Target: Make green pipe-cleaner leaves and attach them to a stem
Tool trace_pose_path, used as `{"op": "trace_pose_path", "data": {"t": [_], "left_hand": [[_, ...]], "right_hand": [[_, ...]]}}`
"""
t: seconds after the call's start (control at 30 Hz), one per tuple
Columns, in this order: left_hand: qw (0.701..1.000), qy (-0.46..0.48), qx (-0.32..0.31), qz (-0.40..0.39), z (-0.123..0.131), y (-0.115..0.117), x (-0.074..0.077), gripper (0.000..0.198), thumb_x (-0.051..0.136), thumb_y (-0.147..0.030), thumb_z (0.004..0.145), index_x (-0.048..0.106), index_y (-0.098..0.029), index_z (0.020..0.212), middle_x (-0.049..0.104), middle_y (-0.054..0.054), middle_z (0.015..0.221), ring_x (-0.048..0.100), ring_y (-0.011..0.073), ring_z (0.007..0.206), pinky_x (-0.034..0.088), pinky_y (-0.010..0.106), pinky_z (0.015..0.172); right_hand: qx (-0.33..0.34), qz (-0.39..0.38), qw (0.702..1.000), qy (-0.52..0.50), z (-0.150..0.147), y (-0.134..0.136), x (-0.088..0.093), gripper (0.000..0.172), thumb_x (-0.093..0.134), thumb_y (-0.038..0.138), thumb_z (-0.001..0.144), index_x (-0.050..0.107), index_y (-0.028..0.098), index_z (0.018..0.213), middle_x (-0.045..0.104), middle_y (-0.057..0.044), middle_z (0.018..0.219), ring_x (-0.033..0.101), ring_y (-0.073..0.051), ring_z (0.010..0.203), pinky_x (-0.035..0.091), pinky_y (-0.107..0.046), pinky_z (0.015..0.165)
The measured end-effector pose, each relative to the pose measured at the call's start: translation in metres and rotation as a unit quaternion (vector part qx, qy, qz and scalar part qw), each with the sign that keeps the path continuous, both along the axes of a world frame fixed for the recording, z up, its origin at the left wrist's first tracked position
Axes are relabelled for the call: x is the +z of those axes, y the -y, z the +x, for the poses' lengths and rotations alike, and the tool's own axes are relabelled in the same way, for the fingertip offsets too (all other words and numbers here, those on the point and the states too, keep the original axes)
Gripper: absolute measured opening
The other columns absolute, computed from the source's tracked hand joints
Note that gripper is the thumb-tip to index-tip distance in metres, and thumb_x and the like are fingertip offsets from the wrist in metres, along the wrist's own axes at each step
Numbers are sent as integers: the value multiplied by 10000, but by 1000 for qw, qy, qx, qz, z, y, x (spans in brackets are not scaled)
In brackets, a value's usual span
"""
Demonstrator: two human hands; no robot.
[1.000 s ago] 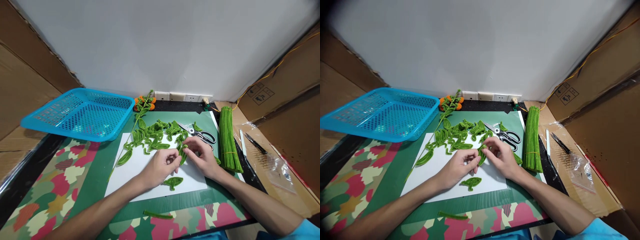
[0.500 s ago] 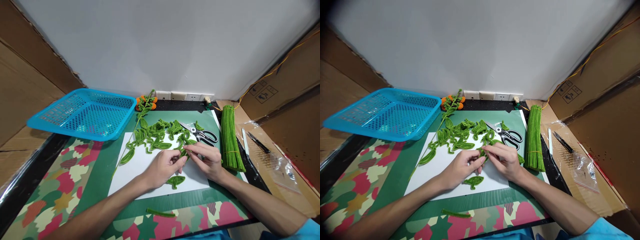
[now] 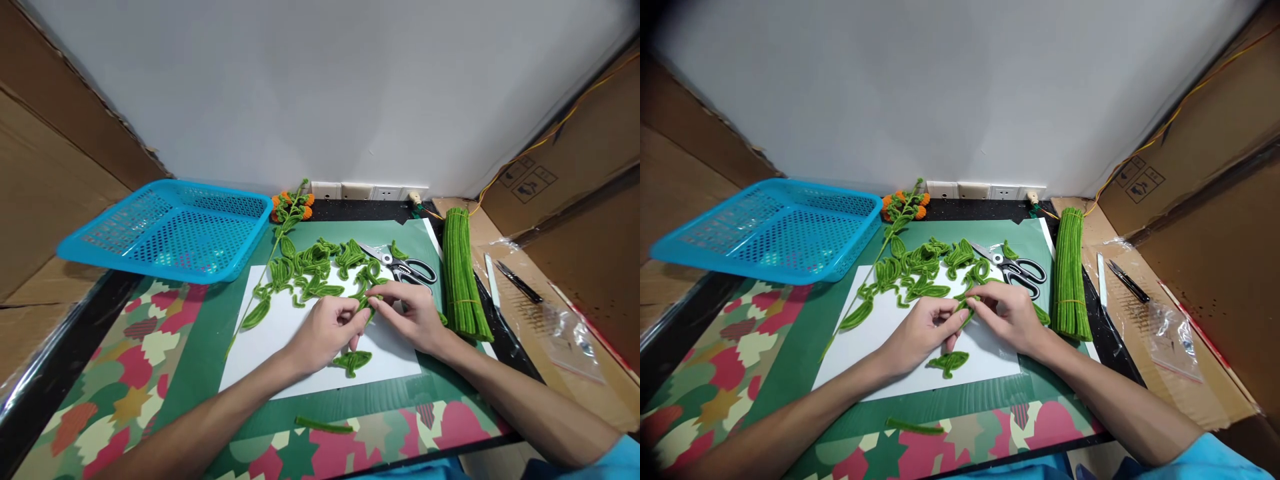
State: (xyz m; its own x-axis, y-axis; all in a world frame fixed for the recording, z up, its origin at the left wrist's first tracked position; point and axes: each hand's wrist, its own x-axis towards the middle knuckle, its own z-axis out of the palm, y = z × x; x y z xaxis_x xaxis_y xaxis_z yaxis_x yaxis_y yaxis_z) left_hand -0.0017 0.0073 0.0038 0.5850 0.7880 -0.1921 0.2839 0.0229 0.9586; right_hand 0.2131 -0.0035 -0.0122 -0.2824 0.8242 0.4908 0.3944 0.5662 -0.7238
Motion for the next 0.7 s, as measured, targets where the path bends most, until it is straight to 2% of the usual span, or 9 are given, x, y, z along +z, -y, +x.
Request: {"op": "trace_pose_path", "data": {"t": [0.1, 0.23, 0.37, 0.47, 0.57, 0.7], "left_hand": [[1000, -8, -10, 10, 0, 1, 0, 439, 561, -476, 1052, 597, -175, 733, 620, -19, 621, 533, 121, 588, 383, 248, 590], [1000, -14, -13, 15, 0, 2, 4, 397, 563, -445, 1047, 599, -177, 756, 607, -28, 633, 530, 122, 599, 383, 253, 596], [1000, -9, -8, 14, 0, 1, 5, 424, 571, -446, 1044, 577, -177, 716, 612, -21, 624, 525, 120, 597, 387, 255, 609], [1000, 5, -6, -8, 0, 0, 2, 406, 582, -455, 1040, 606, -173, 748, 620, -19, 603, 539, 124, 578, 393, 251, 596], [1000, 18, -6, -21, -1, 0, 1, 421, 590, -467, 1033, 600, -173, 731, 613, -16, 584, 523, 121, 552, 387, 247, 572], [1000, 13, -15, -6, -1, 0, 4, 435, 575, -453, 1029, 572, -173, 696, 606, -13, 601, 511, 114, 574, 385, 239, 581]], "right_hand": [[32, -50, 998, -3, 0, 1, 2, 147, 669, 228, 1036, 806, 193, 1076, 816, -28, 863, 707, -132, 659, 527, -225, 601], [19, 12, 1000, 19, 2, 3, -2, 159, 640, 188, 1038, 795, 176, 1069, 828, -46, 877, 750, -148, 695, 548, -234, 642], [-16, 82, 995, 50, 2, 4, -9, 152, 631, 156, 1037, 768, 165, 1102, 822, -53, 858, 742, -145, 660, 543, -229, 615], [-12, 107, 992, 64, 0, 3, -11, 161, 602, 154, 1051, 757, 147, 1096, 789, -55, 798, 700, -139, 619, 514, -232, 588], [-8, 110, 991, 72, 0, 2, -8, 162, 587, 161, 1062, 748, 139, 1059, 744, -40, 740, 639, -128, 580, 471, -236, 562], [-2, 61, 995, 74, 1, 2, -3, 155, 583, 217, 1082, 722, 157, 1049, 703, -2, 721, 574, -104, 556, 415, -223, 534]]}}
